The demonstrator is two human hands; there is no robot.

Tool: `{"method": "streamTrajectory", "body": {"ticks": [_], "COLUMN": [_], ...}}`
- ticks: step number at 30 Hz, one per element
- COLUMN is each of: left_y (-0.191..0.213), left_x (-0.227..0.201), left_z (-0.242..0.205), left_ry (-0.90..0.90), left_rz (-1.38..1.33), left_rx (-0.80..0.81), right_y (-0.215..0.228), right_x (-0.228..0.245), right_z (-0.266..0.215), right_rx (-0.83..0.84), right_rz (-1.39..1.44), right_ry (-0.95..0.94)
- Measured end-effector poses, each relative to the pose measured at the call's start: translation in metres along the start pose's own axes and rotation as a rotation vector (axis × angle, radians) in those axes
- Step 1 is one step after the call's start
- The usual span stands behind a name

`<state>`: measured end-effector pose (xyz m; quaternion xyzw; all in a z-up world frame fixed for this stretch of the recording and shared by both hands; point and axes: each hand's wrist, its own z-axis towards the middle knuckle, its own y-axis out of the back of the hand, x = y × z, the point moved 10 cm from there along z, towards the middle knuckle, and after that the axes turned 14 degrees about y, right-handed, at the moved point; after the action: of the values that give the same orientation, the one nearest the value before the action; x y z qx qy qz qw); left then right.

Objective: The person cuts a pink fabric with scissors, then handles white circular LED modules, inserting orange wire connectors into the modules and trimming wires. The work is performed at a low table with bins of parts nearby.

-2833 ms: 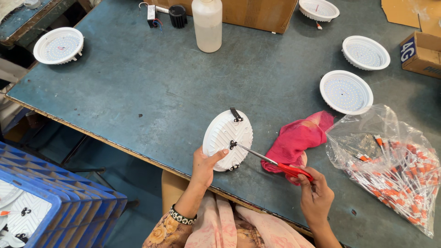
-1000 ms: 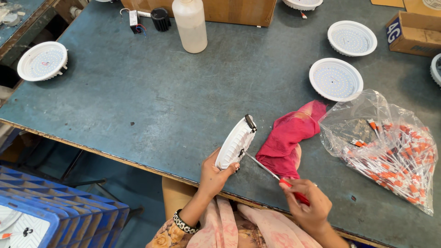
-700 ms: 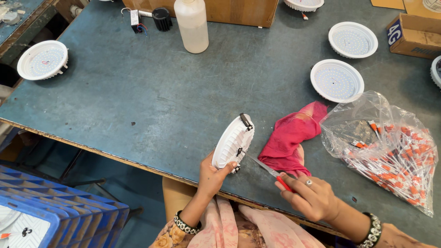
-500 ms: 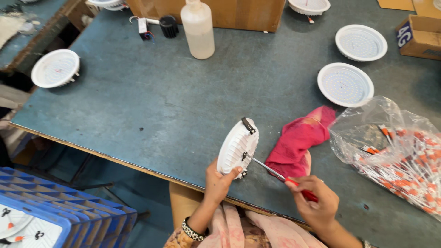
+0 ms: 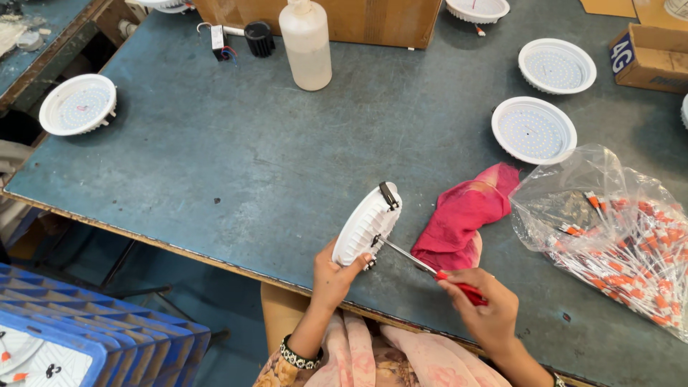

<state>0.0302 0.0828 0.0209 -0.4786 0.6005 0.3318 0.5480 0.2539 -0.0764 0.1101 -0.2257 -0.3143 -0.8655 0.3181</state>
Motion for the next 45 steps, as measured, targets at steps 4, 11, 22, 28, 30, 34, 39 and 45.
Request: {"method": "streamTrajectory", "body": {"ticks": [4,11,22,28,30,34,39,45], "left_y": [0.009,0.012,-0.001,0.018,0.035,0.061,0.061,0.064], "left_x": [0.018,0.02,0.009,0.019,0.019,0.019,0.021,0.019], "left_z": [0.008,0.014,0.009,0.023,0.03,0.033,0.033,0.028], "left_ry": [0.05,0.082,0.016,0.051,0.05,0.053,0.057,0.055], "left_rz": [-0.089,-0.093,0.033,-0.037,-0.141,-0.283,-0.175,-0.178], "left_rx": [-0.04,-0.04,0.022,-0.019,-0.077,-0.14,-0.101,-0.09], "right_y": [-0.014,-0.019,-0.1,-0.088,-0.064,-0.02,0.021,0.047], "right_x": [0.065,0.038,-0.04,-0.061,-0.073,-0.096,-0.087,-0.097], "right_z": [0.019,0.028,-0.042,-0.1,-0.106,-0.094,-0.033,0.002], "right_rx": [0.271,0.414,0.663,0.634,0.462,0.375,0.284,0.229], "right_rz": [-0.286,-0.203,0.595,0.921,0.989,0.459,-0.161,-0.41], "right_ry": [0.64,0.256,-0.638,-0.963,-1.069,-0.887,-0.317,-0.075]}}
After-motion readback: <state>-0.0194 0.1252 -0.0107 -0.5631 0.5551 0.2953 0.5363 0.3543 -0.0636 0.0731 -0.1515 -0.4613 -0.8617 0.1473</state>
